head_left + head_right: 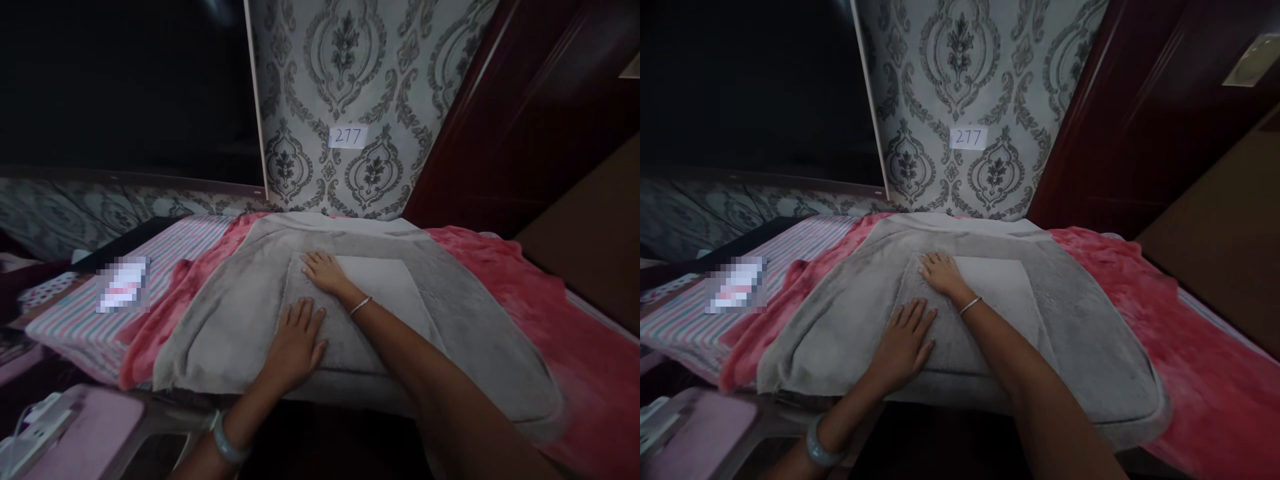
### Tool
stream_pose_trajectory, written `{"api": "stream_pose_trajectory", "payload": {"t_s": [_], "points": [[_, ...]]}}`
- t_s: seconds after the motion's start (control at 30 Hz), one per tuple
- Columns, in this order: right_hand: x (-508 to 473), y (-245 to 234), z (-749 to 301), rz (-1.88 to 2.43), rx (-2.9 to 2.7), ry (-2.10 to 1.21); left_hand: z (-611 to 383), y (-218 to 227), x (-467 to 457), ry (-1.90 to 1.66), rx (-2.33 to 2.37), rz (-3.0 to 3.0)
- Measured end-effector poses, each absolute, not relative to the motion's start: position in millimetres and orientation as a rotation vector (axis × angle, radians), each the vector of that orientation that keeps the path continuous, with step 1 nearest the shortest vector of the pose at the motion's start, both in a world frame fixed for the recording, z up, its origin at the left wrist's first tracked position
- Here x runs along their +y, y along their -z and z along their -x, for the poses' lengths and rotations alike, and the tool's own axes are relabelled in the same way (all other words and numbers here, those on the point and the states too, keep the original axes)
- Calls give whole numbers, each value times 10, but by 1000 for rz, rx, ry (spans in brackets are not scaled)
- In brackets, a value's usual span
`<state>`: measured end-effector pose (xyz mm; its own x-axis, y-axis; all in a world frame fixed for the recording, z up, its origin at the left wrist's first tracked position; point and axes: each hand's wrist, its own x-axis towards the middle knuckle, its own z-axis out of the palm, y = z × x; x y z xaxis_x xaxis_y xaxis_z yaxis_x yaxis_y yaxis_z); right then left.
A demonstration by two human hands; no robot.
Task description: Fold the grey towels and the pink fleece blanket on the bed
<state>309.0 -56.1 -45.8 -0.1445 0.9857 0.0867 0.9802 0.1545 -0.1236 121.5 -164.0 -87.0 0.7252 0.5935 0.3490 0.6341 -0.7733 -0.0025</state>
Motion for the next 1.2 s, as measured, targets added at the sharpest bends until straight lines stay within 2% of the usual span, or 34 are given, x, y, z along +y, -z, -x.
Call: {"api": "stream_pose_trajectory", "payload": {"t_s": [0.3, 0.57, 0.7, 0.83, 0.97, 1.1, 1.2], "points": [[-1601, 622, -3475, 1742, -2453, -56, -1192, 876, -1633, 613, -999, 2802], [-2586, 864, -4472, 2229, -2010, 20, -1170, 885, -1625, 580, -1027, 2842], [-2842, 825, -4719, 2458, -1779, 52, -1160, 732, -1473, 593, -1053, 2965], [-2599, 529, -4505, 2477, -1704, 71, -1406, 404, -1086, 648, -1124, 3061], [-1958, 217, -4082, 2291, -1837, 17, -1889, 150, -746, 447, -1353, 2938], [-1473, 194, -3928, 2277, -1825, -64, -2147, 237, -664, 225, -1483, 2775], [-1377, 360, -4056, 2291, -1812, -84, -2138, 387, -664, 212, -1430, 2749]]}}
